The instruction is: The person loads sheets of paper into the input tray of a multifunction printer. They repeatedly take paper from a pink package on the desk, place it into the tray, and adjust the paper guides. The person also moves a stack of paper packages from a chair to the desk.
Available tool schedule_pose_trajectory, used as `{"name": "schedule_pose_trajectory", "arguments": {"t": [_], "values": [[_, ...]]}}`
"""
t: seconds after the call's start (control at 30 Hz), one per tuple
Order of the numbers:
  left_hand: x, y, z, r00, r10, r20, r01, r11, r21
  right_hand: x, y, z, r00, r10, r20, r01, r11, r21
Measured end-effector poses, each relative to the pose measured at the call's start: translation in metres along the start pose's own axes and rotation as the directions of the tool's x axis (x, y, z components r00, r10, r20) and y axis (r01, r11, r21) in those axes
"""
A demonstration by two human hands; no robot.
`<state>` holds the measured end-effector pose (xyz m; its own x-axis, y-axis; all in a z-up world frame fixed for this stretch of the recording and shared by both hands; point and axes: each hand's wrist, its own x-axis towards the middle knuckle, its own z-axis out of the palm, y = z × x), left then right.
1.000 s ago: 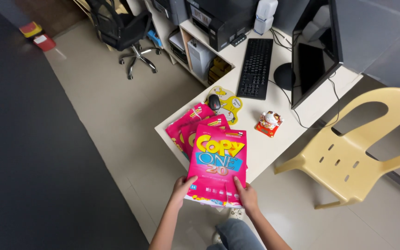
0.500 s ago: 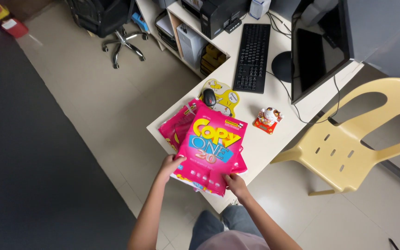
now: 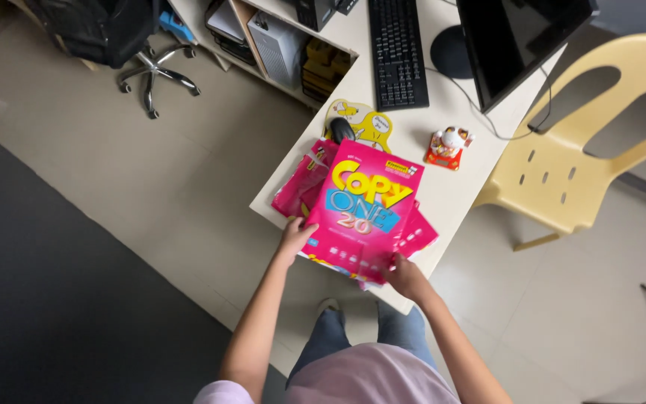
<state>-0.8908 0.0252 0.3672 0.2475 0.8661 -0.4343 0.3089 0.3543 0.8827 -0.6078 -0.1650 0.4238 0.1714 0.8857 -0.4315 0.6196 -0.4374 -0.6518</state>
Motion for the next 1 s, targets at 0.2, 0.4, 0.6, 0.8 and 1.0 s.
{"name": "schedule_pose_trajectory", "arguments": {"t": [0.2,0.4,0.6,0.8,1.0], "values": [[-0.008,-0.079,-0.002,1.000,0.009,-0.029,-0.018,0.946,-0.323,-0.050,-0.042,0.054,0.865,-0.160,-0.475,0.139,0.987,-0.079],[-0.047,-0.141,0.008,0.960,-0.232,0.156,0.268,0.601,-0.753,-0.107,-0.142,0.064,0.747,-0.311,-0.588,0.189,0.947,-0.260],[-0.105,-0.035,0.011,0.907,-0.248,0.340,0.419,0.444,-0.792,-0.065,-0.109,0.123,0.978,0.166,-0.123,-0.049,0.766,0.641],[-0.092,-0.035,0.011,0.884,-0.225,0.409,0.467,0.397,-0.790,-0.044,-0.109,0.134,0.970,0.207,0.131,-0.127,-0.036,0.991],[-0.103,-0.011,-0.006,0.868,-0.196,0.456,0.496,0.367,-0.787,-0.047,-0.117,0.131,0.978,0.164,0.127,-0.087,-0.234,0.968]]}}
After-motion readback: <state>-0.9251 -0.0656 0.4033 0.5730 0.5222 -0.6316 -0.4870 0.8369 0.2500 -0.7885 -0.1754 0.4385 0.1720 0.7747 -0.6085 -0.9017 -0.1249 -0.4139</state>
